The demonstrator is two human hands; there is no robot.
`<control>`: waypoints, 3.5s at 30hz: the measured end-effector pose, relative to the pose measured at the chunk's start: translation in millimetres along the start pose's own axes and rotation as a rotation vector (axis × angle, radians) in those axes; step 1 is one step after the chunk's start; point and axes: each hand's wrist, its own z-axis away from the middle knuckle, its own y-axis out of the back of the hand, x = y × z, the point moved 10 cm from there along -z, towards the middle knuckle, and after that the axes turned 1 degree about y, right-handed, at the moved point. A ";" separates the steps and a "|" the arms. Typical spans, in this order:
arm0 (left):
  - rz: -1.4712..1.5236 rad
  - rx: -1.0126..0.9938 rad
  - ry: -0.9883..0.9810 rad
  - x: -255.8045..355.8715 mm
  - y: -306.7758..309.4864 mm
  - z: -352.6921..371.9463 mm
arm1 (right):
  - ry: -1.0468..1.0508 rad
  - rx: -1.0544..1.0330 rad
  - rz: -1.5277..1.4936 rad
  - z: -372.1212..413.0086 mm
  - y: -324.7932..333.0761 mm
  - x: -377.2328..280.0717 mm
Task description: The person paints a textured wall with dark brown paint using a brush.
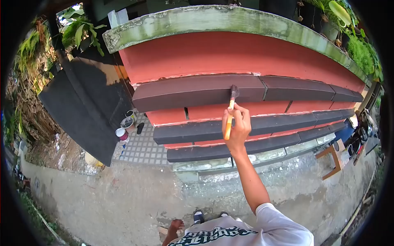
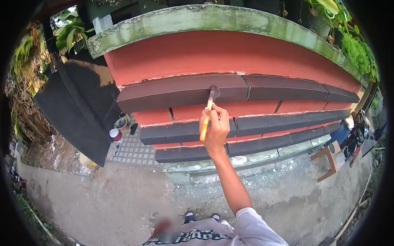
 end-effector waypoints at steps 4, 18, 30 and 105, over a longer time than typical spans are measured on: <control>0.013 -0.041 0.005 -0.2 -10.2 -7.3 | 0.032 -0.052 -0.195 13.4 -26.2 -34.9; -0.089 -0.033 0.023 -1.8 33.9 0.9 | -0.113 -0.036 -0.113 11.3 38.8 55.4; -0.035 -0.027 -0.079 34.5 49.7 1.8 | -0.101 0.014 0.132 31.1 2.9 4.1; -0.557 -0.341 -0.201 88.2 -99.5 16.9 | -0.988 0.084 -0.214 177.5 304.0 226.3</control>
